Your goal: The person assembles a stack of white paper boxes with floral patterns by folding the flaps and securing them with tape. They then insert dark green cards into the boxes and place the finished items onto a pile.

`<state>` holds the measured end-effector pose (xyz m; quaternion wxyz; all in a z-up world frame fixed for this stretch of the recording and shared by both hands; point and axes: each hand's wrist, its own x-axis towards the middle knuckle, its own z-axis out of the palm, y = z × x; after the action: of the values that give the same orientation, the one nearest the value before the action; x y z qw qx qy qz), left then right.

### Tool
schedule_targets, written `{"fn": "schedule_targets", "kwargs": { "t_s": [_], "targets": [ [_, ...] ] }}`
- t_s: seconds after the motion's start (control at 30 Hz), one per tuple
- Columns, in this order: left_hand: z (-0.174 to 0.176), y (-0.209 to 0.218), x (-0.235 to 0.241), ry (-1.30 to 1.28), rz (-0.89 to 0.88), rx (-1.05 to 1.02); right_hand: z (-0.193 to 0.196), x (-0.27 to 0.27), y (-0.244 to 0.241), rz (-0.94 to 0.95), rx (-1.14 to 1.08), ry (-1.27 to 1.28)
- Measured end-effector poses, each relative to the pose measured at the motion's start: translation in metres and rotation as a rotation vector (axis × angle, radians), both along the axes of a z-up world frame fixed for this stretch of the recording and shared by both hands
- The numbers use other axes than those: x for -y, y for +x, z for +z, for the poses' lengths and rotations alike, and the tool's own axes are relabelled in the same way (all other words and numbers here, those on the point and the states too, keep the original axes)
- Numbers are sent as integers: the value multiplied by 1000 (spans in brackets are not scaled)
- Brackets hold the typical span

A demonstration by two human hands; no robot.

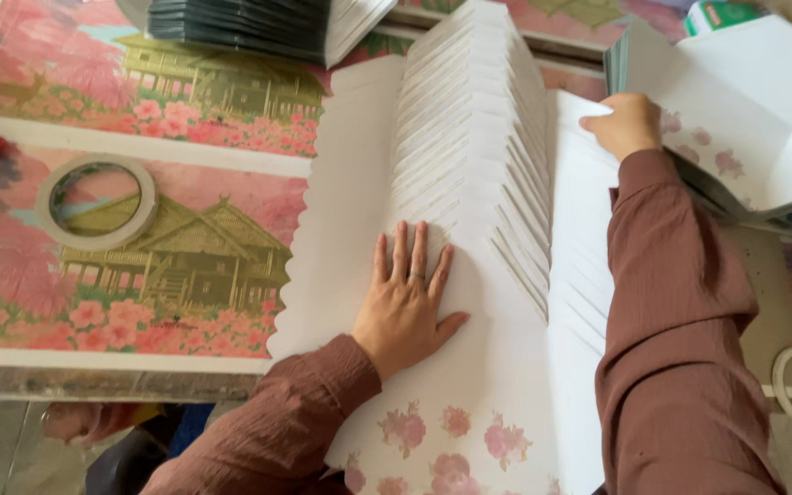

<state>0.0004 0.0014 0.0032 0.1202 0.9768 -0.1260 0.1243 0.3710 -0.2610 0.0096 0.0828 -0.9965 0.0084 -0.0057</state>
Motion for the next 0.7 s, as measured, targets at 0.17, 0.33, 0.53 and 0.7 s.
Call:
{"fn": "schedule_targets", "kwargs": {
  "t_s": [0.17,0.33,0.53,0.7],
  "targets": [
    [0,27,-6,-42,-9,-124,7,-30,13,227,399,-82],
    [4,40,-9,-19,-3,-146,27,-114,-26,613,840,94],
    [-2,41,-8,-46,-6,-88,-13,-152,-58,118,187,-31],
    [-3,41,-7,-45,-8,-99,-22,-144,-49,134,172,-7]
  ]
}}
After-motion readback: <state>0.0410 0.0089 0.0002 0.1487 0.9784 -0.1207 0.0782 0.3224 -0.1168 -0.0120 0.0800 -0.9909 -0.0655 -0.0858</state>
